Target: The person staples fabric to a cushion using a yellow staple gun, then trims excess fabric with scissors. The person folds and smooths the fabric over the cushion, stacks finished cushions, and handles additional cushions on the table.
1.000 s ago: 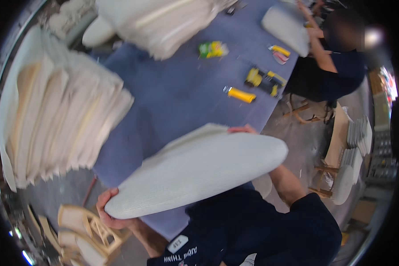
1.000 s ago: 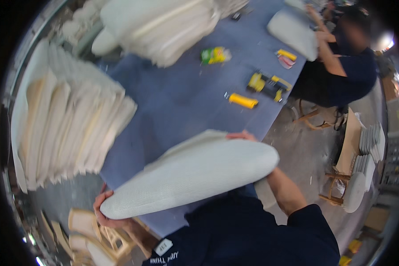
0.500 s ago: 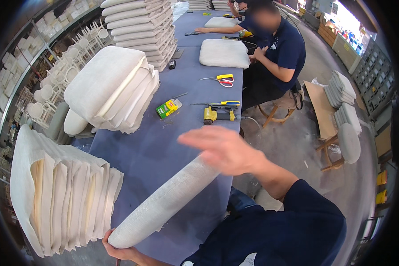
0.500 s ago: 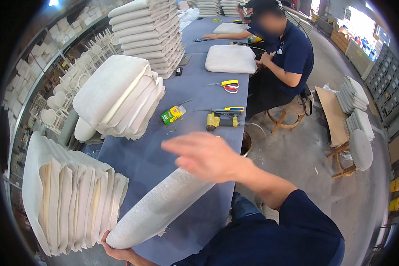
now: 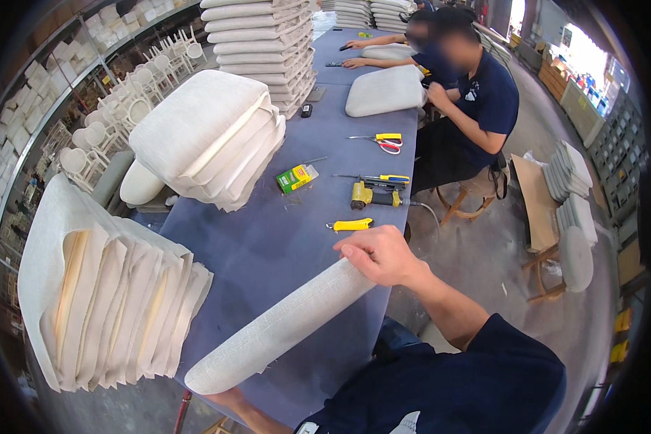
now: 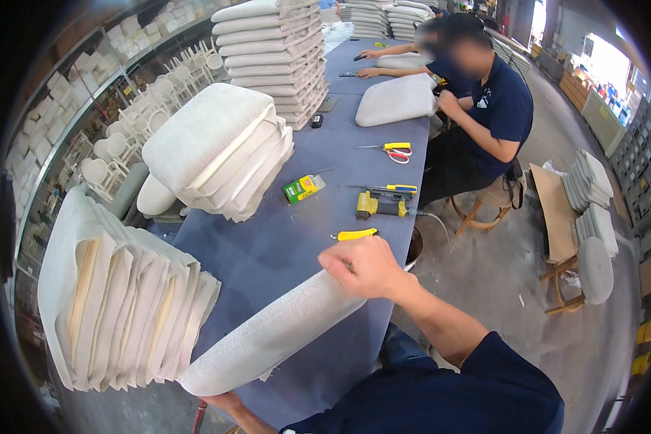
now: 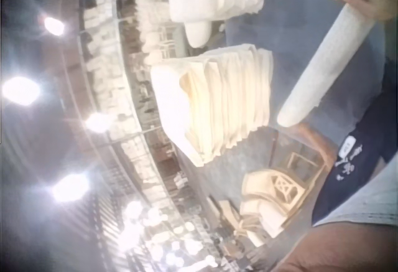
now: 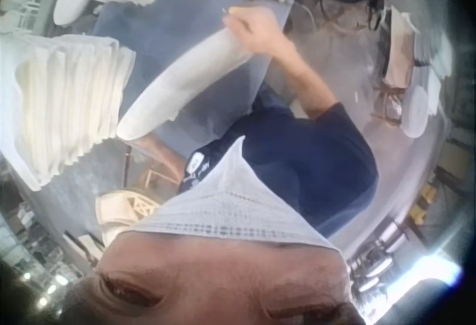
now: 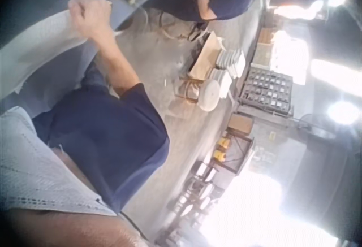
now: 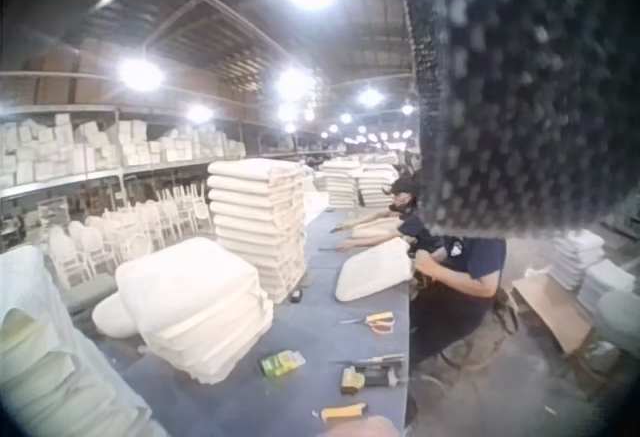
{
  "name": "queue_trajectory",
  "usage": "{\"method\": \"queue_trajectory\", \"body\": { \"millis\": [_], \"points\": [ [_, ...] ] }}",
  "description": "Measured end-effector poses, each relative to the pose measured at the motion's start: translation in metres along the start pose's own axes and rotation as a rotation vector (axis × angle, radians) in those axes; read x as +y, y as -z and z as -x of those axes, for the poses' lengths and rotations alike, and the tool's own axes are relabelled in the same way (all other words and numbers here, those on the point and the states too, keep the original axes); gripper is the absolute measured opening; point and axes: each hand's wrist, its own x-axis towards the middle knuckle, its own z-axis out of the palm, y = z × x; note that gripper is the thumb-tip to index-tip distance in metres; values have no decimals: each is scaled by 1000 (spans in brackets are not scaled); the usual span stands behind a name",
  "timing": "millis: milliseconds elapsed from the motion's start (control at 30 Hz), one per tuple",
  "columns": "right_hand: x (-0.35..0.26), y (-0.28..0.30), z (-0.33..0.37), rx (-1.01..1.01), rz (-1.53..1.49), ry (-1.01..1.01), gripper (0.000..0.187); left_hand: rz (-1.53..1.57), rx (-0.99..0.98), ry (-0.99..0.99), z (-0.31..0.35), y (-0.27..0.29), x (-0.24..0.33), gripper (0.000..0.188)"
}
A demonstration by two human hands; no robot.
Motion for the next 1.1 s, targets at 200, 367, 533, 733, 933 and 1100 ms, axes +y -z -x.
{"method": "queue_trajectory", "body": {
  "millis": [200,367,533,733,933,1100],
  "points": [
    [28,-9,5,113,-454,-203,45,171,-136,302,27,36,-109,63],
    [54,-21,25,143,-636,-182,55,185,-210,356,30,32,-131,63],
    [109,-81,68,243,-765,-394,60,185,-212,392,32,40,-137,64],
    [201,-161,95,449,-995,-799,66,211,-66,544,33,32,-117,61],
    [95,-91,8,129,-725,-439,72,-19,119,683,37,-17,36,69],
    [130,-129,-5,-148,-400,-354,70,-161,-67,918,72,38,-17,78]
  ]
}}
